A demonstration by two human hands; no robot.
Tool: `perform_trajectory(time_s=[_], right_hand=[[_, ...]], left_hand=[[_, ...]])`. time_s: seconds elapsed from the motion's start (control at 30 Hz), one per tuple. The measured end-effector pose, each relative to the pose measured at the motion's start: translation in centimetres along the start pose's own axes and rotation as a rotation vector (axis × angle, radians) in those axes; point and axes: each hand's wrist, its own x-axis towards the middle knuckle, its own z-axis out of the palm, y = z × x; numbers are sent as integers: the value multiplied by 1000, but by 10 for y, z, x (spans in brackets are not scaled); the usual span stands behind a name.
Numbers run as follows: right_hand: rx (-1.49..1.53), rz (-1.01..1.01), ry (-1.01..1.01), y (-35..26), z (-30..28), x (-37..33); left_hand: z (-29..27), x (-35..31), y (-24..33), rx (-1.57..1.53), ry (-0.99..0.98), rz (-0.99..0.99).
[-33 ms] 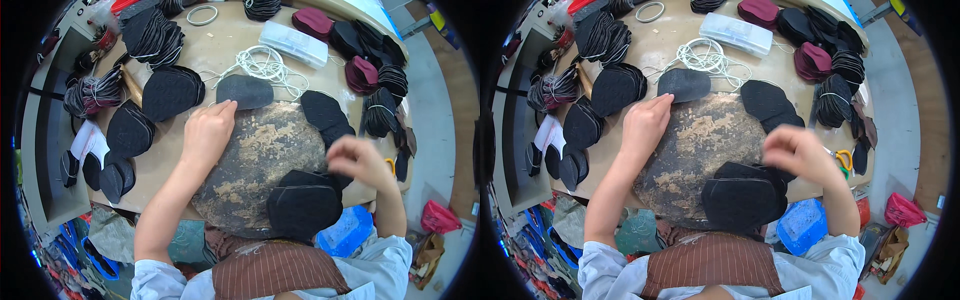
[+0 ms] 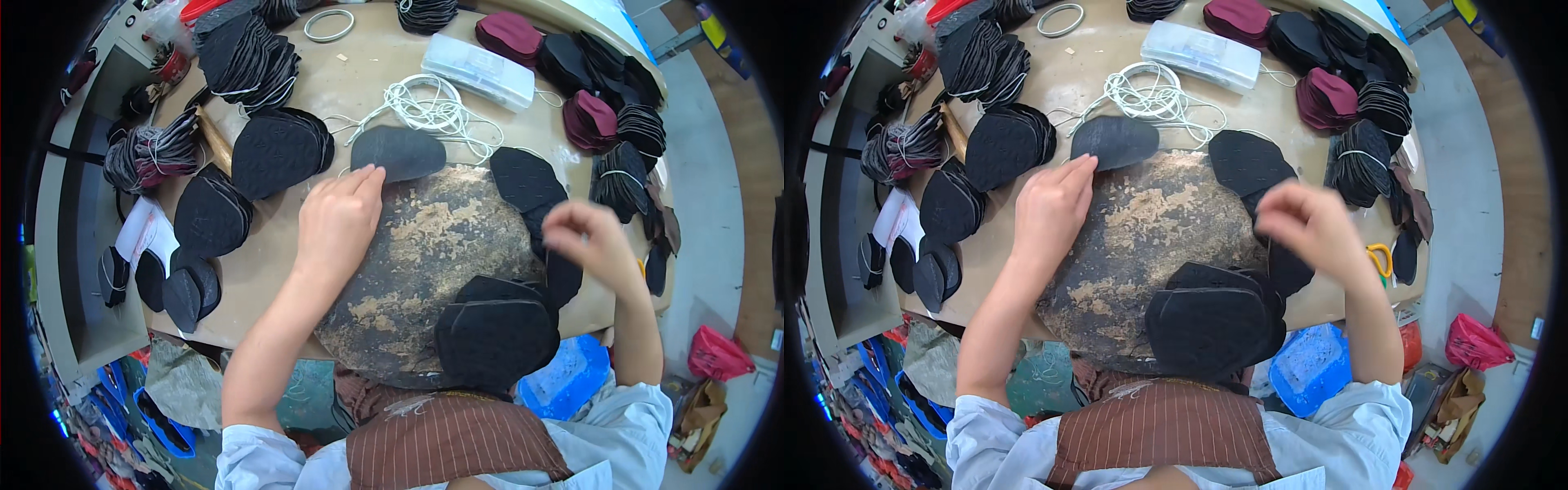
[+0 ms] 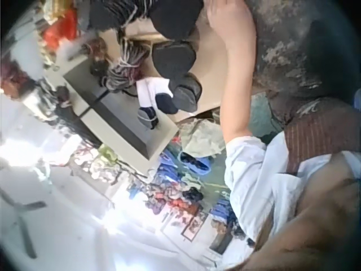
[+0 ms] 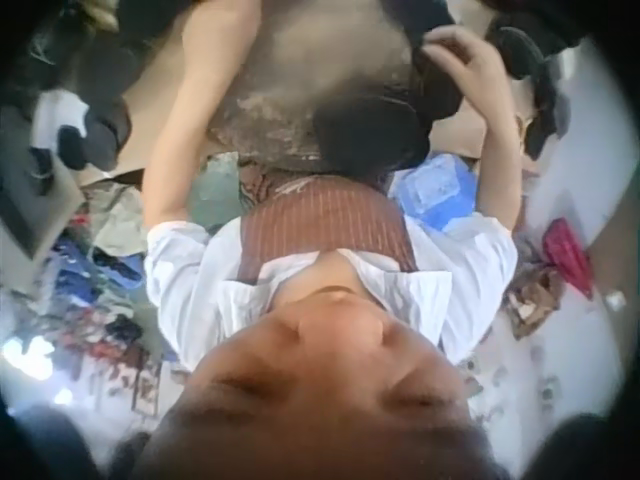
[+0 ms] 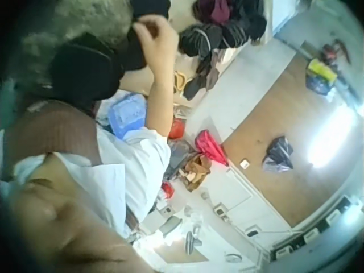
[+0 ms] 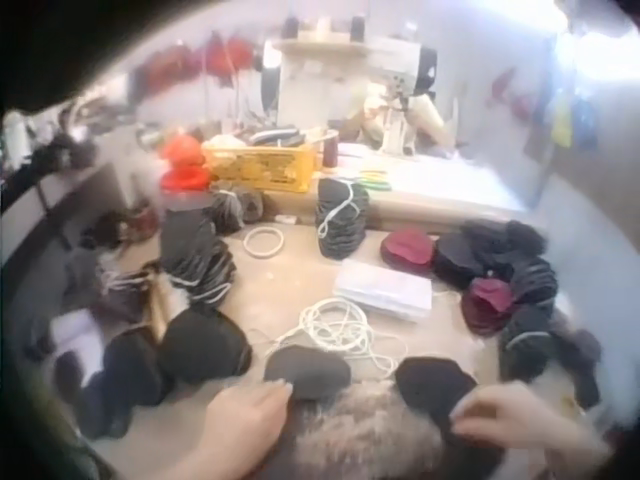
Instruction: The person stacks black shoe insoles on a wooden board, aligns them, and secures them with a rubber band. They then handle a stack of grey patterned insoles, placing them on the table. The person continues to organize and stack various insole types, including black and grey ones, preparing them for the next stage of production.
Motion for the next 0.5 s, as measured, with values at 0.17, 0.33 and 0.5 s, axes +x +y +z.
perform_trajectory(time_s=[0.17, 0.33, 0.5], right_hand=[[-141, -32, 257, 57, -11, 55], [-357, -9, 180, 44, -6, 77], [-550, -84, 296, 18, -2, 68]], left_hand=[[-9, -37, 25, -16, -28, -18], [-12, -37, 19, -128, -44, -61], [-7, -42, 16, 35, -17, 43]])
